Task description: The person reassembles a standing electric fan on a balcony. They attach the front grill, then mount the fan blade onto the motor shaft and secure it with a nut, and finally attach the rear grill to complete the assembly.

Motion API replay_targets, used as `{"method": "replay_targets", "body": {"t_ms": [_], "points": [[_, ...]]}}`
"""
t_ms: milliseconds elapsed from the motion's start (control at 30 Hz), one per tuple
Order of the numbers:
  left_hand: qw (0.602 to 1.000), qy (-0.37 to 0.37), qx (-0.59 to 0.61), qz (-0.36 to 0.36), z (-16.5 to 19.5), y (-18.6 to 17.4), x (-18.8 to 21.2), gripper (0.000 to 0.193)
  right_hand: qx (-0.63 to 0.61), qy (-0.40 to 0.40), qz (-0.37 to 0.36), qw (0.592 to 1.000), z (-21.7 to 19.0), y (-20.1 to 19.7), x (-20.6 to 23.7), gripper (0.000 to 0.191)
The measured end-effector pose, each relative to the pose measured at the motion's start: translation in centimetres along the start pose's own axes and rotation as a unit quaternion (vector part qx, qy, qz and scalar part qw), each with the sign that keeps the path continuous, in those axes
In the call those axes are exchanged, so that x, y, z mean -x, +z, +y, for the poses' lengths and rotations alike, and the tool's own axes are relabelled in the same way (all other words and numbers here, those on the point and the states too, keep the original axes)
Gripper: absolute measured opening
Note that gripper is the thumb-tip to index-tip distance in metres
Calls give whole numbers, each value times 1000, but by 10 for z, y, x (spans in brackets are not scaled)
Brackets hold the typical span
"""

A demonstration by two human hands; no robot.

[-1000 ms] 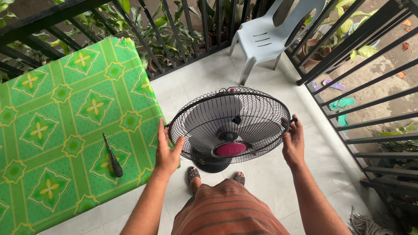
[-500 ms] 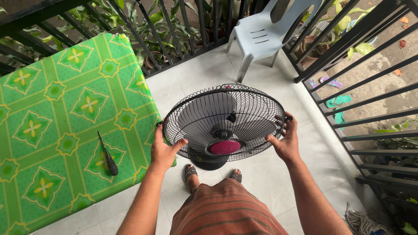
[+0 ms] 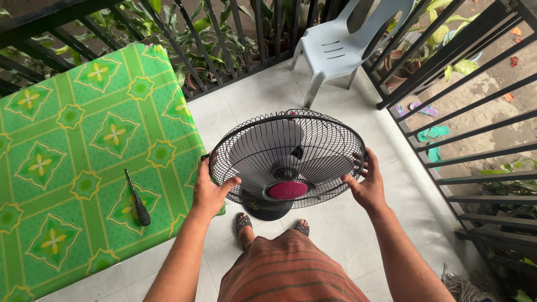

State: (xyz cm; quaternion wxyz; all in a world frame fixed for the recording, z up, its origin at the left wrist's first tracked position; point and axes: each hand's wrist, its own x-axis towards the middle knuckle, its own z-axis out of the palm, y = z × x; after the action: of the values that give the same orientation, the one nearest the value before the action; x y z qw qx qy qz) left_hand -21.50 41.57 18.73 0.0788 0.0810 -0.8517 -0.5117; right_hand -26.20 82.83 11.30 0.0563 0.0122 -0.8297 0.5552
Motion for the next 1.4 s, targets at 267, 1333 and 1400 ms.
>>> {"method": "replay_targets", "body": {"t_ms": [267, 1333, 1400], "points": [[999, 31, 5, 5, -3, -2, 2, 101, 74, -80, -23, 994, 5, -5, -1, 102], [868, -173, 450, -120, -73, -10, -43, 75, -338, 306, -55, 888, -7, 8, -24, 77], [865, -158, 463, -113, -72, -10, -44, 73, -363, 297, -65, 881, -6, 7, -25, 76]]}}
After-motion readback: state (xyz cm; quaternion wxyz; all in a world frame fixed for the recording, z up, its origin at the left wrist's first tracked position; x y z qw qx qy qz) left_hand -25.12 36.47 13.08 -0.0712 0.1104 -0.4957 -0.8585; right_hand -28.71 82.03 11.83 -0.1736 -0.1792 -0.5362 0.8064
